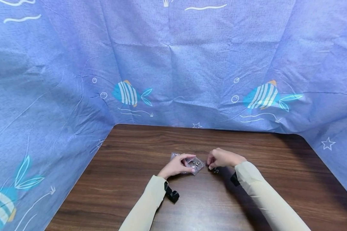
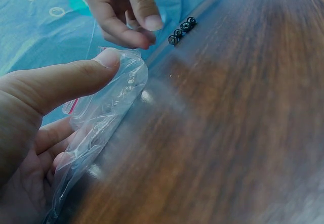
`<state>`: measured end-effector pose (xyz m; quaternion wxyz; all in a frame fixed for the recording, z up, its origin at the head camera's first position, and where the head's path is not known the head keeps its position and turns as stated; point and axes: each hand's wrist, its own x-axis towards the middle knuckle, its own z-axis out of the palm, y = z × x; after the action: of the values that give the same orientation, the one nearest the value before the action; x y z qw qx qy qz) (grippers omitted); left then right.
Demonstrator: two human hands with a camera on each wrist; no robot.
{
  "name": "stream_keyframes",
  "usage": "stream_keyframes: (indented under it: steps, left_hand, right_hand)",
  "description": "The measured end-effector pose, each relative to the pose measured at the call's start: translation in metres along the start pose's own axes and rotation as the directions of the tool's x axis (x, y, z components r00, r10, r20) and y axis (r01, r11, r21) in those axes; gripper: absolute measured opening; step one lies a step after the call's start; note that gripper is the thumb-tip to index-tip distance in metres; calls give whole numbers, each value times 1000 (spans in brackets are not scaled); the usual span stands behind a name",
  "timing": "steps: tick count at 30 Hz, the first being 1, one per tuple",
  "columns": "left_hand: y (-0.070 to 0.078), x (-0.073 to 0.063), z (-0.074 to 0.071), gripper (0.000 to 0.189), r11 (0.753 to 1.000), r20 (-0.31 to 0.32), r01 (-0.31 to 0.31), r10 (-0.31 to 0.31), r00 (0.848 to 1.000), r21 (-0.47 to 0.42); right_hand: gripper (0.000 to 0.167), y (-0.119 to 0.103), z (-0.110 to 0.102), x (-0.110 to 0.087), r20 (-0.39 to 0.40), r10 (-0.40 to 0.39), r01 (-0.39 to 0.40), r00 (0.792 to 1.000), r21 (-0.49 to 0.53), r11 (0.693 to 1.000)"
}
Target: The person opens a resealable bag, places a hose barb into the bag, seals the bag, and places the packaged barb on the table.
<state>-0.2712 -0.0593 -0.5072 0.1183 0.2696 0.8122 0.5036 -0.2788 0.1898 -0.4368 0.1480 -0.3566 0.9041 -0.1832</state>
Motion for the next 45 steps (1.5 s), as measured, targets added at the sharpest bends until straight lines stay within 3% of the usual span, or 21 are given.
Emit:
stream_keyframes:
  steps: [7,9,13,16,23,34,45]
  left_hand:
    - [0,0,0,60,1000,-2,14,-14,1000,22]
    - [8,-2,-2,59,1000,6,11,-11,1000,12]
    - [10,-3,-2,59,1000,7,7,-7,1000,-1]
    - [2,-1,0,60,1000,-4,3,-3,1000,-3]
    - [1,-1,0,60,1000,-6,-5,5,1000,-2]
    - [2,-1,-1,60,1000,-1,12,-12,1000,24]
    - [3,0,1,59,1000,-14,4,-4,1000,10]
  right_hand:
    - [6,5,3,-5,1,-8,8,1000,11,1000]
    - [6,6,4,-5,-1,-7,7,1000,15,1000]
    - [5,8,7,-6,-2,-16,16,1000,15,1000]
    - [6,9,10,-6,3,-12,12,1000,15,1000]
    - [7,9,11,-7,-4,-7,7,1000,30,1000]
    - [7,11,12,-6,-29,-45,45,999,-11,999]
    - [8,9,12,-6,-37,-29,26,999,-64,998]
